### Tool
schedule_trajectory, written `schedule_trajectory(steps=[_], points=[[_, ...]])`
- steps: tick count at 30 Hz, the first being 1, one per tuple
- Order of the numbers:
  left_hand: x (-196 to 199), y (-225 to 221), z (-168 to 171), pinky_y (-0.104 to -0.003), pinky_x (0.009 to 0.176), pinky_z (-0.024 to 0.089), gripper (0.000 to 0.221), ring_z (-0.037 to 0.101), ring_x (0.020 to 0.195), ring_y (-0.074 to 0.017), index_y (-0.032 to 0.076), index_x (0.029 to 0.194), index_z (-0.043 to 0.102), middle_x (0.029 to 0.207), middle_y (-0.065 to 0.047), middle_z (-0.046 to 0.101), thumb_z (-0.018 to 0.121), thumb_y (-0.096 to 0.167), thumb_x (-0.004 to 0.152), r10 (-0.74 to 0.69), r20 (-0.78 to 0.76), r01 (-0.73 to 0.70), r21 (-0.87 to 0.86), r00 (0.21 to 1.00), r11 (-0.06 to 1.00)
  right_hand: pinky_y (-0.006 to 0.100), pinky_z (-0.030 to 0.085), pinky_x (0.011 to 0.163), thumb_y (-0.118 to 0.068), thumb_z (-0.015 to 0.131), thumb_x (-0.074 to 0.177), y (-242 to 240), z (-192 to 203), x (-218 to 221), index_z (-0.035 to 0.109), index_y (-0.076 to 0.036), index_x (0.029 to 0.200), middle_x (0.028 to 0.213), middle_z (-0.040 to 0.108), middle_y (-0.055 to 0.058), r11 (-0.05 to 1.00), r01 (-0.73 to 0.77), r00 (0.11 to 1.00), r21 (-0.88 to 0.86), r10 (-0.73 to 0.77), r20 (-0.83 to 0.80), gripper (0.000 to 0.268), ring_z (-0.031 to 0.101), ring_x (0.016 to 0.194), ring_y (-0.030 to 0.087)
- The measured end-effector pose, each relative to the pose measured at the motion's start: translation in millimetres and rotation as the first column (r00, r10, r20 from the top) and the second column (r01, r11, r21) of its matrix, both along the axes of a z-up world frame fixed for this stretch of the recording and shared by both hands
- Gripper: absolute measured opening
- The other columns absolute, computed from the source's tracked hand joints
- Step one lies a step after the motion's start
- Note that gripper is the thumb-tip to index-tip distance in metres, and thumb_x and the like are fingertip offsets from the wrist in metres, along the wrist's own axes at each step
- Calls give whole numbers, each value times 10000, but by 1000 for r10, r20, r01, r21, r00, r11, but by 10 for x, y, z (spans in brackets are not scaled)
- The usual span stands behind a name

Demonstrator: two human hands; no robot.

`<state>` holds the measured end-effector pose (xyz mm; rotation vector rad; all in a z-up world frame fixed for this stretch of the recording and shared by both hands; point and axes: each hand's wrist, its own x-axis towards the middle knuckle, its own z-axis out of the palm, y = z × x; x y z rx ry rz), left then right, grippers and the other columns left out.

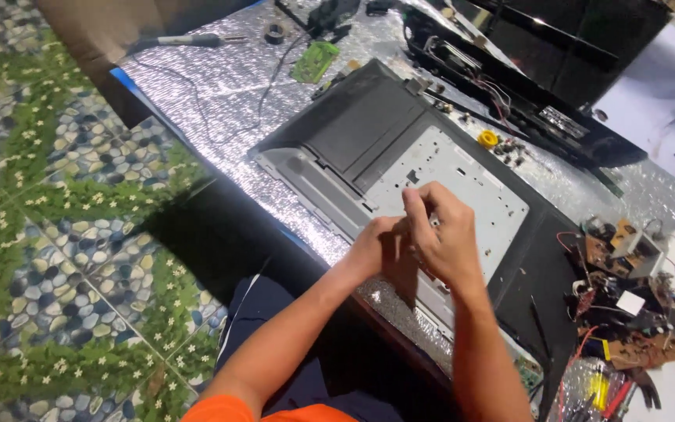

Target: Disassembling a television to remove internal components and testing the circuitry with a multimeter.

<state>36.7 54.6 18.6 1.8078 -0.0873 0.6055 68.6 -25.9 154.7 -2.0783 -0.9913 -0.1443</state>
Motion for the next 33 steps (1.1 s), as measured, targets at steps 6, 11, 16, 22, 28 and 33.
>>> schedule_trajectory(steps=[6,11,16,22,28,33], points=[[43,-20,-62,-422,574,543,127,663,680,-401,43,898,628,638,-137,606,507,47,860,117,104,-144,314,988,938,242,194,368,-194,447,1103,228,-549,189,293,-173,497,424,204,-17,688,128,924,714,178,-337,625,190,353,99],[-14,-8,-8,-414,560,550,41,679,647,-380,61,827,617,643,-127,622,579,76,825,132,51,-142,383,990,913,247,154,333,-118,462,1010,-43,-611,544,248,-162,466,442,138,-31,711,-130,786,691,499,-365,587,144,356,83],[117,-175,-222,-452,620,570,146,678,704,-439,-7,959,617,761,-198,654,487,0,890,76,11,-75,312,997,947,243,194,387,-199,490,1012,-49,-631,443,301,-134,498,470,174,-17,735,-258,871,626,457,-177,551,193,385,89],[80,-225,-91,-486,679,587,222,689,840,-435,42,1103,628,950,-228,684,585,195,948,83,39,-90,219,996,972,320,340,285,-155,498,934,-170,-584,523,444,-116,414,332,365,42,665,-390,695,637,666,-270,525,379,253,142],[123,-148,-177,-586,682,528,228,624,875,-538,-25,1018,641,846,-263,678,451,50,917,8,-131,-2,44,991,999,260,325,380,-221,458,1018,-90,-753,657,418,-125,471,404,314,-3,746,-386,839,543,528,-128,558,342,330,108],[-96,18,133,-398,588,541,200,721,745,-407,60,777,646,697,-199,687,569,157,933,-48,-209,32,-76,977,997,272,387,501,-213,446,1114,87,-560,214,455,-116,624,448,393,41,920,8,987,392,56,-152,500,415,460,116]])
